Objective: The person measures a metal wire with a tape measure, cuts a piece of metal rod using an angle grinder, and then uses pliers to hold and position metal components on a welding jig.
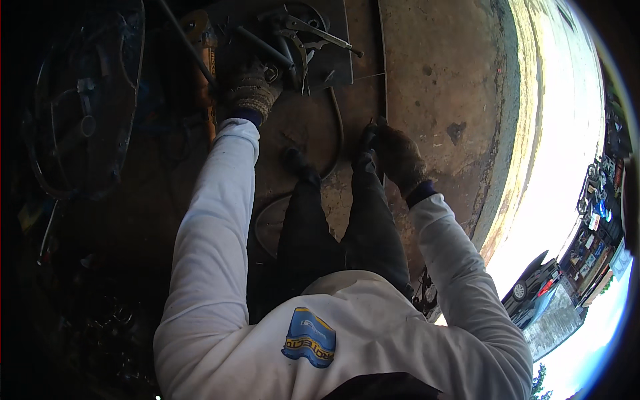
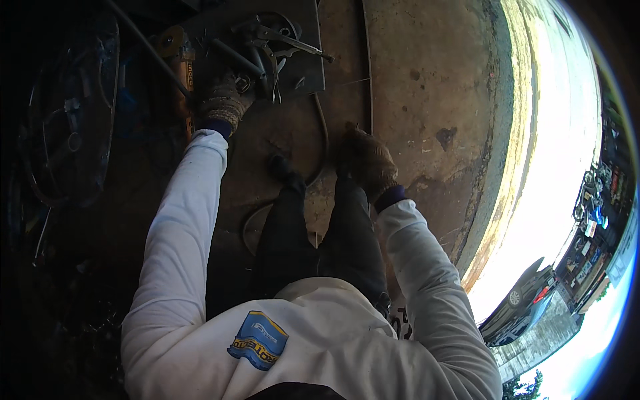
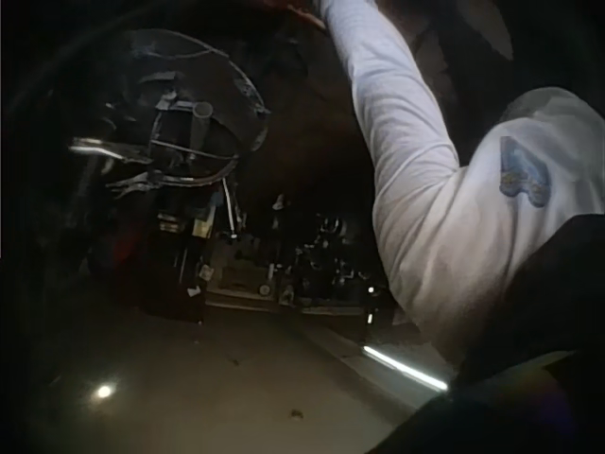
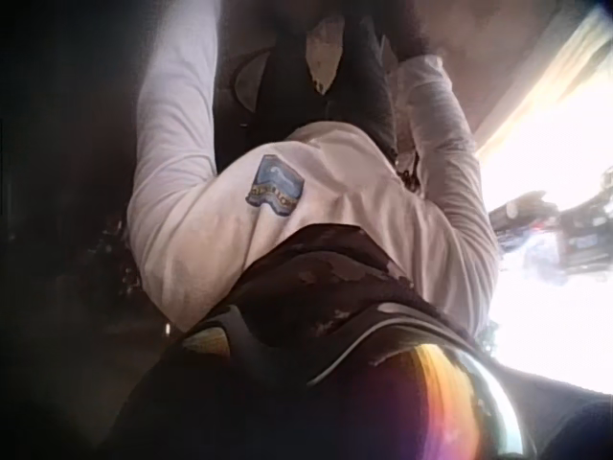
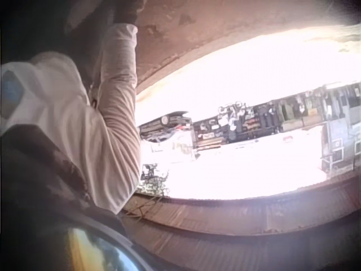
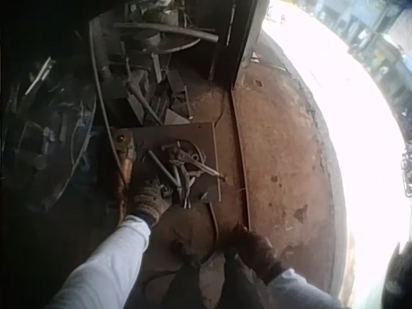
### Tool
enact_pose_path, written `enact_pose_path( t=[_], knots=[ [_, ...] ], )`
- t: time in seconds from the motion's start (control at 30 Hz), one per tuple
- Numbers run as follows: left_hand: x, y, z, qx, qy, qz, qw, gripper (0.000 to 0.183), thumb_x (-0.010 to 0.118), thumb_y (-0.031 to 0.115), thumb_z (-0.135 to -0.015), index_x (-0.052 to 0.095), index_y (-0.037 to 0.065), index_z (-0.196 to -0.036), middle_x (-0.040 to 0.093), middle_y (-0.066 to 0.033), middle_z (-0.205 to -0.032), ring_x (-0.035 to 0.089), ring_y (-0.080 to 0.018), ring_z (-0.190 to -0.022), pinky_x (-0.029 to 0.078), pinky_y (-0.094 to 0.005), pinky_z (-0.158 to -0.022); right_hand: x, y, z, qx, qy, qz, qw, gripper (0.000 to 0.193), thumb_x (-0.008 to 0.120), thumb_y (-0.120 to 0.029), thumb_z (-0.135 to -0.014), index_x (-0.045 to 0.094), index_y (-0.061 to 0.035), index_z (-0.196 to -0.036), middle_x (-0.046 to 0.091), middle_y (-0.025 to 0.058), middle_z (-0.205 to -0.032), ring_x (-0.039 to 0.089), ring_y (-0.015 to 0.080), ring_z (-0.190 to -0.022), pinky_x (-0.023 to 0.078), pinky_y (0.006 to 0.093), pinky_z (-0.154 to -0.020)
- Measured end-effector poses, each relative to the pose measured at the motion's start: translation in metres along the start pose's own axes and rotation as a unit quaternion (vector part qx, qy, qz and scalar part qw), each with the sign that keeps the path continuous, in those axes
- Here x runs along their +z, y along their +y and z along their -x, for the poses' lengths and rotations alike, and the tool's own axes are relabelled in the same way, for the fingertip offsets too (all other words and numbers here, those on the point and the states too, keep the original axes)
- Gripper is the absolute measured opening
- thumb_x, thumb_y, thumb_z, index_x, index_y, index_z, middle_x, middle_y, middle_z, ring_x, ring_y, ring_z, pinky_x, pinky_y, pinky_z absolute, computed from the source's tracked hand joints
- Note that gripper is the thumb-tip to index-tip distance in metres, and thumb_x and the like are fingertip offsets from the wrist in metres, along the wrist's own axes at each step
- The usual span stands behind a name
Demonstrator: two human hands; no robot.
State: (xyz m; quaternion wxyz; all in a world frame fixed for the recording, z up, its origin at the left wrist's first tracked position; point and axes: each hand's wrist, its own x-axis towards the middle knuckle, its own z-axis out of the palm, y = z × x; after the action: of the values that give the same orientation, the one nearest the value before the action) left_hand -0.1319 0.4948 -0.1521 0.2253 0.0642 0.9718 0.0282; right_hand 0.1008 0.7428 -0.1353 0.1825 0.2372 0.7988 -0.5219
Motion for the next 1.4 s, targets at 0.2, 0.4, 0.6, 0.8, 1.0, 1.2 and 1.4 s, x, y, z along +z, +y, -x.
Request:
enact_pose_path(
  t=[0.2,0.4,0.6,0.8,1.0,1.2,1.4],
  knots=[
    [0.058,-0.011,0.033,-0.059,0.021,0.075,0.995,0.061,0.074,0.052,-0.072,0.064,0.013,-0.117,0.067,-0.0103,-0.115,0.062,-0.0308,-0.111,0.049,-0.0436,-0.097,0.027,-0.054,-0.191,-0.388,-0.051,0.314,0.865,0.026,0.056,-0.024,-0.091,0.068,-0.0134,-0.111,0.072,0.0095,-0.101,0.069,0.0295,-0.095,0.055,0.0396,-0.080],
    [0.065,-0.004,0.074,-0.059,0.034,0.250,0.966,0.047,0.078,0.031,-0.069,0.065,0.012,-0.110,0.069,-0.0091,-0.106,0.066,-0.0281,-0.101,0.052,-0.0409,-0.087,0.047,-0.085,-0.230,-0.396,-0.140,0.514,0.748,0.026,0.060,-0.025,-0.089,0.069,-0.0192,-0.113,0.071,0.0064,-0.106,0.069,0.0253,-0.098,0.056,0.0389,-0.083],
    [0.121,0.016,0.115,-0.128,0.035,0.266,0.955,0.062,0.080,0.032,-0.067,0.059,0.009,-0.120,0.063,-0.0149,-0.118,0.063,-0.0324,-0.107,0.052,-0.0440,-0.090,0.036,-0.096,-0.227,-0.383,-0.135,0.434,0.804,0.032,0.062,-0.026,-0.088,0.067,-0.0176,-0.118,0.072,0.0116,-0.103,0.071,0.0295,-0.091,0.057,0.0424,-0.078],
    [0.179,0.049,0.191,-0.151,-0.013,0.405,0.902,0.075,0.083,0.015,-0.066,0.050,0.007,-0.132,0.061,-0.0081,-0.121,0.062,-0.0220,-0.108,0.053,-0.0379,-0.092,0.029,-0.113,-0.222,-0.390,-0.199,0.483,0.758,0.035,0.071,-0.025,-0.082,0.067,-0.0144,-0.115,0.070,0.0137,-0.105,0.069,0.0274,-0.096,0.055,0.0382,-0.081],
    [0.200,0.052,0.214,-0.023,-0.091,0.630,0.771,0.079,0.077,0.002,-0.071,0.043,0.011,-0.143,0.055,-0.0069,-0.129,0.057,-0.0181,-0.112,0.055,-0.0358,-0.088,-0.028,-0.125,-0.179,-0.462,-0.101,0.411,0.779,0.026,0.060,-0.022,-0.088,0.069,-0.0077,-0.108,0.069,0.0125,-0.110,0.067,0.0254,-0.100,0.053,0.0360,-0.084],
    [0.177,0.052,0.184,0.114,-0.170,0.550,0.810,0.072,0.073,0.000,-0.076,0.043,0.010,-0.141,0.056,-0.0090,-0.127,0.059,-0.0213,-0.110,0.053,-0.0354,-0.092,-0.080,-0.010,-0.109,-0.051,-0.219,-0.251,0.942,0.043,0.064,-0.016,-0.094,0.054,-0.0031,-0.133,0.070,0.0109,-0.096,0.068,0.0199,-0.080,0.057,0.0346,-0.068],
    [0.238,0.090,0.151,-0.039,-0.375,0.849,0.370,0.050,0.061,0.016,-0.092,0.044,0.010,-0.139,0.055,-0.0106,-0.131,0.059,-0.0278,-0.113,0.050,-0.0483,-0.097,-0.033,0.166,-0.081,0.016,-0.244,-0.338,0.909,0.042,0.057,-0.011,-0.097,0.050,-0.0015,-0.138,0.063,0.0117,-0.122,0.065,0.0178,-0.101,0.055,0.0306,-0.085]
  ],
)
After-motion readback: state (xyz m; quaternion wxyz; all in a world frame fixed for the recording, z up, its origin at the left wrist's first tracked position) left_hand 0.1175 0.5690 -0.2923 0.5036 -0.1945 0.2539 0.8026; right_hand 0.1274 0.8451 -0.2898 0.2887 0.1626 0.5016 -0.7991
